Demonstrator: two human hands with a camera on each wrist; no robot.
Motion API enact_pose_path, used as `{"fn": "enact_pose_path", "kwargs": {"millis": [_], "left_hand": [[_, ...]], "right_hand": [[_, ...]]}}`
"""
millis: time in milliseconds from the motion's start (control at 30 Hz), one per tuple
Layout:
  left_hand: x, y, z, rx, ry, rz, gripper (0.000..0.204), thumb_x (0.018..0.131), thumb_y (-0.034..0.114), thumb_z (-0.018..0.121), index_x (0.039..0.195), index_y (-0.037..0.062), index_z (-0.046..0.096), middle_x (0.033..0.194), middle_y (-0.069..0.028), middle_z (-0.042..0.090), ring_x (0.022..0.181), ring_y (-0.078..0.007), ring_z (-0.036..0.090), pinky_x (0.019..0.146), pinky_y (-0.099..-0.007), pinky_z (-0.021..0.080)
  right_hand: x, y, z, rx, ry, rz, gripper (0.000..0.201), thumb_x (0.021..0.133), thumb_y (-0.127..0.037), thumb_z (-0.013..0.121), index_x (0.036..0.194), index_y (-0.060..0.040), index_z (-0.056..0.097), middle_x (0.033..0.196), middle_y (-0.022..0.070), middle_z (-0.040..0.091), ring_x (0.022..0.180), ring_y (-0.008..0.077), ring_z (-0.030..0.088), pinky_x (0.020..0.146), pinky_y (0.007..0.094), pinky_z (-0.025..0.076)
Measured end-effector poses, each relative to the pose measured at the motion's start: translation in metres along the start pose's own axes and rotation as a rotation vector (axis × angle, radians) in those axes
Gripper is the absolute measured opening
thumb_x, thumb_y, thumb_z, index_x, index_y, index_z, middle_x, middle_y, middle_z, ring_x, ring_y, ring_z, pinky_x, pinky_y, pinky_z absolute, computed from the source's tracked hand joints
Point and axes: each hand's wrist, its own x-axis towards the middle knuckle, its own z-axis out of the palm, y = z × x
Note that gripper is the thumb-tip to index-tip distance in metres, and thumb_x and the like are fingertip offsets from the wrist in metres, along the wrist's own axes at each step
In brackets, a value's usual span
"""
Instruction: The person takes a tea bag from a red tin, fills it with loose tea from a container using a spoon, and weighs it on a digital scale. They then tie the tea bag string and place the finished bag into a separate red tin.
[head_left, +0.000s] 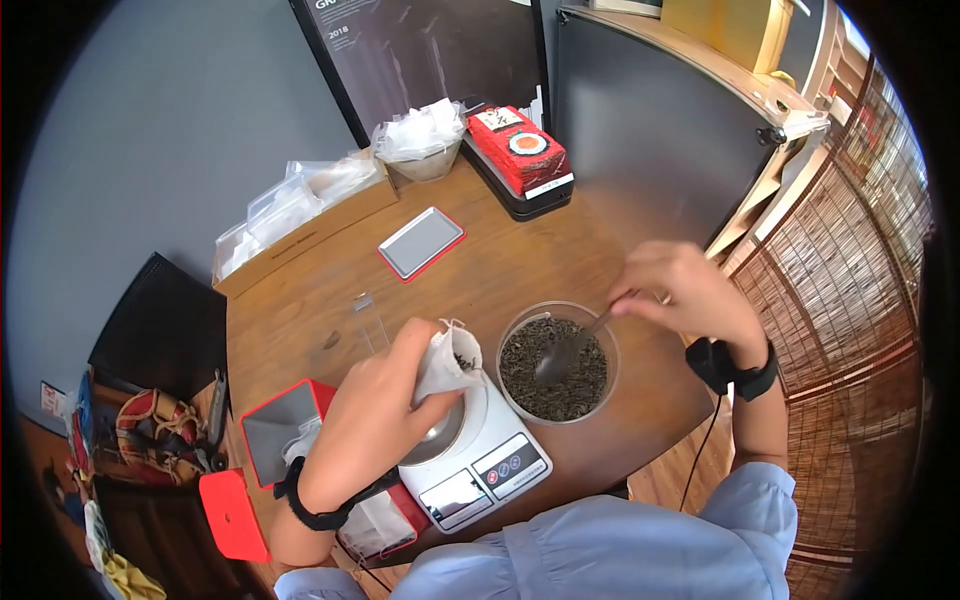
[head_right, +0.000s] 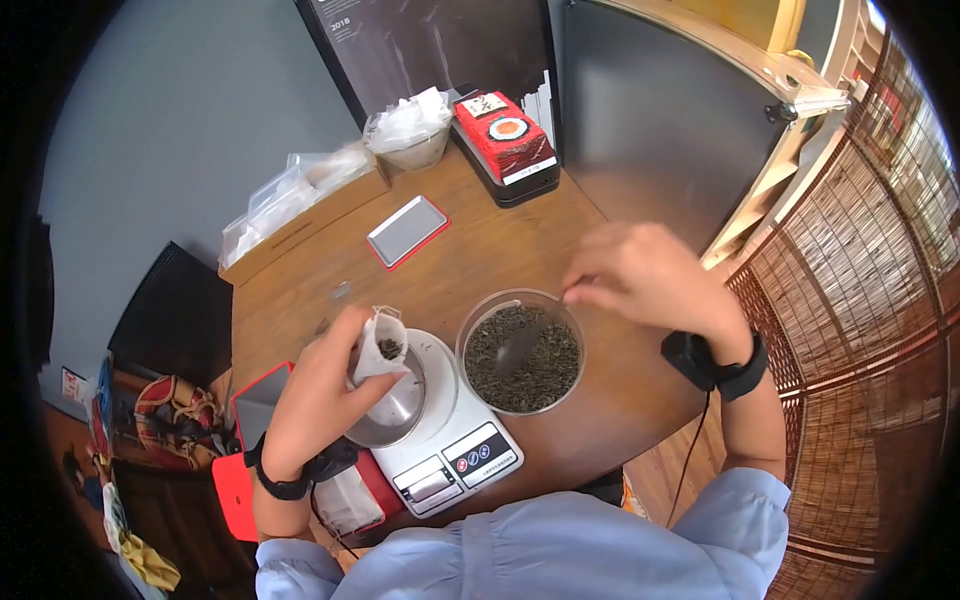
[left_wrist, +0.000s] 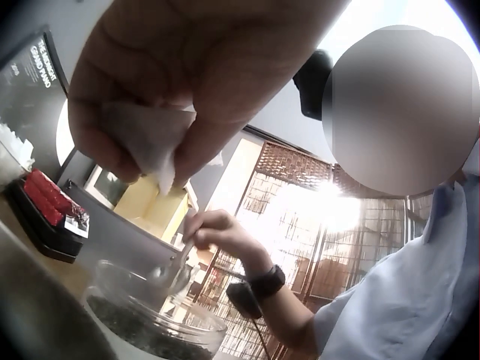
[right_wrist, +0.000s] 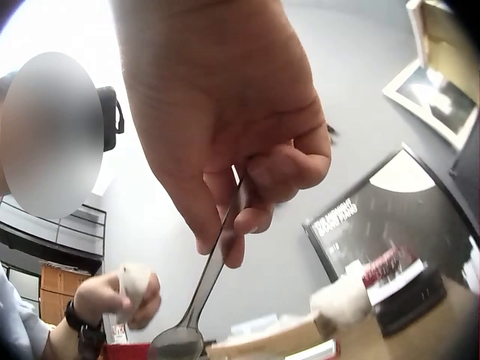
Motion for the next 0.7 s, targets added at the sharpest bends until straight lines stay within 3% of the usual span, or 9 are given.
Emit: {"fn": "enact_pose_path", "kwargs": {"millis": [67,167,233,267,333,467,533,633,700], "left_hand": [[-0.007,-0.003,-0.004,0.019,0.045,0.044,0.038,0.081,0.012,0.068,0.112,0.0058,0.046,0.09,-0.022,0.063,0.083,-0.0422,0.061,0.065,-0.0463,0.047],[-0.012,-0.011,-0.008,-0.019,0.063,-0.029,0.044,0.076,0.007,0.072,0.114,0.0036,0.049,0.088,-0.0151,0.06,0.08,-0.0313,0.06,0.071,-0.0341,0.047],[-0.015,-0.014,-0.008,-0.05,0.074,-0.023,0.043,0.076,0.006,0.072,0.113,0.0033,0.048,0.086,-0.0153,0.059,0.079,-0.0316,0.06,0.07,-0.0349,0.046],[-0.016,-0.014,-0.008,-0.046,0.083,-0.028,0.043,0.076,0.006,0.072,0.113,0.0033,0.048,0.086,-0.0153,0.059,0.079,-0.0316,0.06,0.07,-0.0349,0.046],[-0.018,-0.012,-0.004,-0.016,0.099,0.025,0.044,0.076,0.005,0.071,0.112,0.0032,0.047,0.083,-0.0158,0.059,0.074,-0.0329,0.06,0.065,-0.0364,0.046],[-0.023,-0.004,-0.001,0.128,0.068,0.07,0.047,0.076,0.007,0.071,0.113,0.0043,0.041,0.084,-0.0227,0.059,0.083,-0.0416,0.06,0.065,-0.0461,0.048],[-0.027,-0.006,-0.001,0.12,0.063,0.075,0.051,0.076,0.009,0.073,0.115,0.0042,0.041,0.085,-0.0209,0.06,0.082,-0.0405,0.06,0.065,-0.0447,0.048],[-0.03,-0.012,-0.002,0.026,0.091,0.132,0.06,0.074,0.014,0.076,0.122,0.0044,0.041,0.087,-0.0166,0.061,0.08,-0.0373,0.061,0.066,-0.0417,0.05],[-0.03,-0.017,-0.004,-0.062,0.123,0.185,0.065,0.073,0.017,0.078,0.126,0.0046,0.041,0.088,-0.0141,0.061,0.078,-0.0352,0.061,0.067,-0.0401,0.05]], "right_hand": [[0.004,-0.002,0.011,-0.066,-0.09,-0.017,0.02,0.077,-0.024,0.073,0.087,-0.0075,0.069,0.084,0.0042,0.063,0.085,0.0242,0.059,0.077,0.0379,0.045],[0.012,0.0,0.023,-0.147,-0.127,-0.076,0.028,0.077,-0.031,0.072,0.095,-0.0099,0.069,0.092,0.0022,0.065,0.106,0.0237,0.053,0.092,0.0425,0.039],[0.026,-0.01,0.025,-0.272,0.18,-0.18,0.03,0.077,-0.033,0.072,0.096,-0.0093,0.068,0.093,0.0049,0.065,0.101,0.0265,0.056,0.088,0.0409,0.042],[0.033,-0.022,0.025,-0.27,0.182,-0.19,0.03,0.077,-0.033,0.072,0.096,-0.0093,0.068,0.093,0.0049,0.065,0.101,0.0265,0.056,0.088,0.0409,0.042],[0.045,-0.056,0.026,0.165,0.068,-0.176,0.035,0.076,-0.035,0.073,0.097,-0.0073,0.067,0.091,0.0072,0.066,0.093,0.0295,0.06,0.083,0.04,0.046],[0.062,-0.097,0.046,0.237,0.136,-0.307,0.035,0.081,-0.038,0.071,0.094,-0.0049,0.068,0.077,0.0122,0.065,0.072,0.0329,0.063,0.065,0.0404,0.05],[0.067,-0.103,0.051,0.255,-0.012,-0.215,0.021,0.079,-0.023,0.072,0.087,-0.0056,0.063,0.074,0.0094,0.063,0.066,0.0301,0.062,0.059,0.0394,0.046],[0.071,-0.098,0.062,0.302,0.105,-0.282,0.011,0.079,-0.014,0.068,0.084,-0.0065,0.062,0.068,0.0093,0.061,0.06,0.0284,0.06,0.053,0.039,0.044],[0.07,-0.1,0.057,0.28,0.024,-0.258,0.01,0.079,-0.013,0.068,0.085,-0.0071,0.063,0.067,0.009,0.061,0.059,0.0283,0.06,0.054,0.0387,0.044]]}}
